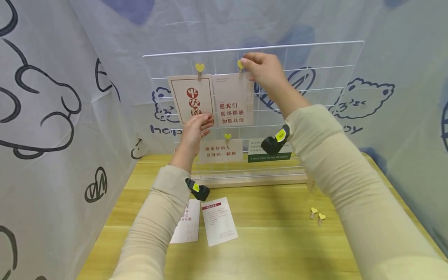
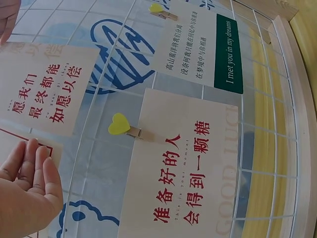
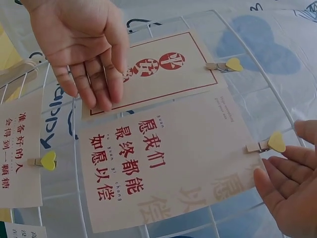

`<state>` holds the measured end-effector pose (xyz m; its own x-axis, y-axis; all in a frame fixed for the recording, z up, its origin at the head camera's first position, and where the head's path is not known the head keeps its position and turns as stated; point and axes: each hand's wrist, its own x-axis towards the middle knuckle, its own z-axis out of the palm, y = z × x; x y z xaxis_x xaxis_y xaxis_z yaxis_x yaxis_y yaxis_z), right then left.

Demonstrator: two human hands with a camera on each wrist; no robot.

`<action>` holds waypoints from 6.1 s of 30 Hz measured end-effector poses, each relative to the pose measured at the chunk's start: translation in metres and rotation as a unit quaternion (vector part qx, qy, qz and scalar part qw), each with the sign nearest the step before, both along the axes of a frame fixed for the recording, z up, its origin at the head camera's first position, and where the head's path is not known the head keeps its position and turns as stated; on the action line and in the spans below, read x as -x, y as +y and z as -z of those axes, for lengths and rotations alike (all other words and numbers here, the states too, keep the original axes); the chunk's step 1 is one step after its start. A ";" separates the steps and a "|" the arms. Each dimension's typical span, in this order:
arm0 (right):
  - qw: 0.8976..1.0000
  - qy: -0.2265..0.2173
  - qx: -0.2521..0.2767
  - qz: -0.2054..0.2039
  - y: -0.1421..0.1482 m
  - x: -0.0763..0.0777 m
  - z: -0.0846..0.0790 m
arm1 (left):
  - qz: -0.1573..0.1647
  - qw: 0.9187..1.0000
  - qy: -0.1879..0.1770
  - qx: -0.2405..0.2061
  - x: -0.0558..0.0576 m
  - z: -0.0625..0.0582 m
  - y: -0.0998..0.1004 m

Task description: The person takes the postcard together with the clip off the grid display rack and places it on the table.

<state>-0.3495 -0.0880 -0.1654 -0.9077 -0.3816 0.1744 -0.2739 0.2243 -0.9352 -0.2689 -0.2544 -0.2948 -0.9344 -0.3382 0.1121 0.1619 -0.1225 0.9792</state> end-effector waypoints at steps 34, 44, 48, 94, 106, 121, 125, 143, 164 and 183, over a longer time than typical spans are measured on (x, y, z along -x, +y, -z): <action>0.984 0.084 -0.125 0.098 -0.013 0.009 -0.002 | -0.055 0.998 -0.022 0.010 0.014 0.004 0.018; 0.980 0.092 -0.087 0.152 -0.018 0.008 0.002 | -0.085 0.995 0.017 -0.056 0.018 0.002 0.020; 0.981 0.085 -0.060 0.166 -0.019 0.007 0.004 | -0.094 0.993 0.024 -0.070 0.018 0.001 0.021; 0.948 0.019 0.314 0.035 0.006 0.040 0.054 | -0.049 0.994 0.028 -0.092 -0.004 0.016 0.024; 0.940 -0.039 0.337 0.023 0.020 0.106 0.125 | -0.042 0.995 0.018 -0.083 -0.019 0.032 0.037; 0.924 -0.028 0.381 0.014 0.060 -0.014 0.100 | -0.041 0.995 0.007 -0.095 -0.035 0.056 0.041; 0.912 -0.048 0.407 0.000 0.066 -0.015 0.110 | -0.046 0.994 -0.009 -0.096 -0.038 0.063 0.040; 0.911 -0.087 0.403 0.011 0.098 -0.030 0.153 | -0.052 0.993 -0.029 -0.106 -0.049 0.099 0.051; 0.916 -0.090 0.390 0.006 0.129 -0.036 0.212 | -0.038 0.993 -0.065 -0.096 -0.065 0.133 0.062; 0.917 -0.146 0.371 0.000 0.157 -0.052 0.244 | -0.034 0.989 -0.119 -0.083 -0.075 0.163 0.068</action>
